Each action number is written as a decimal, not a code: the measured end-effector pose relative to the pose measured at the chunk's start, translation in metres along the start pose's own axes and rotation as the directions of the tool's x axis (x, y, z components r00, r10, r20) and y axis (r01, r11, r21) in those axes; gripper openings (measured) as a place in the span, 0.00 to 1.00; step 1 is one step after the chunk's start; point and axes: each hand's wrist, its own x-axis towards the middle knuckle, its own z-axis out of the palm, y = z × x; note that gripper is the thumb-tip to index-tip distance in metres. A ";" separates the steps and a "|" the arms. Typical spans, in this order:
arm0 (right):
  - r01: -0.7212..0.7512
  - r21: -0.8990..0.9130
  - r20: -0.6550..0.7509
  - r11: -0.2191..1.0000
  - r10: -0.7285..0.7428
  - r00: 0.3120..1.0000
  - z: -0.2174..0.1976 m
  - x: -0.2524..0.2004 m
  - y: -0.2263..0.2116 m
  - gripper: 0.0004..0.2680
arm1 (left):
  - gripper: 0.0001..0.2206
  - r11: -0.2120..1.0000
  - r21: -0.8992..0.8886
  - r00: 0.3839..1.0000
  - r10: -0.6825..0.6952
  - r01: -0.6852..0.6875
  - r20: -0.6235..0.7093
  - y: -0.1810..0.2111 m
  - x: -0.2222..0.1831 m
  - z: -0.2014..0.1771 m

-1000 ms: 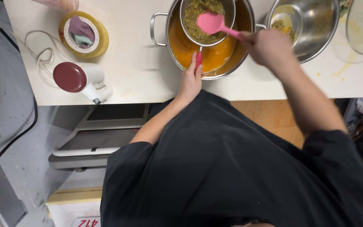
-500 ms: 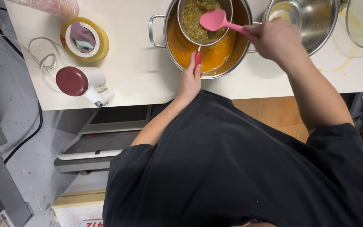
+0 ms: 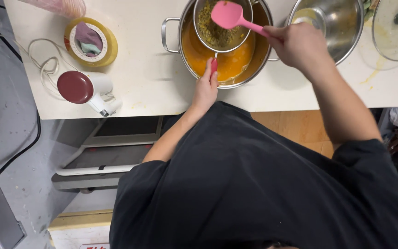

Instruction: Straining passion fruit seeds from the juice using a fine-mesh sieve and a spatula.

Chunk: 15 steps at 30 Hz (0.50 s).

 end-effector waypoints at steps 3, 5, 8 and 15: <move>0.027 0.146 -0.129 0.989 -0.008 0.992 0.027 0.007 -0.001 0.11 | 0.23 1.000 0.017 1.000 -0.015 0.015 0.004 -0.003 -0.001 0.000; 0.010 0.066 -0.048 0.998 -0.007 0.999 0.035 0.011 -0.012 0.10 | 0.23 0.996 0.068 0.998 0.060 -0.059 -0.017 -0.016 -0.001 0.002; 0.016 0.092 0.014 0.996 -0.017 1.000 0.011 -0.014 -0.018 0.11 | 0.23 0.995 0.063 0.997 0.075 -0.074 -0.016 -0.007 0.001 0.000; -0.081 0.174 -0.067 0.981 0.094 0.993 0.044 -0.001 -0.009 0.11 | 0.24 0.998 0.046 0.999 0.039 -0.039 0.000 -0.006 -0.001 0.001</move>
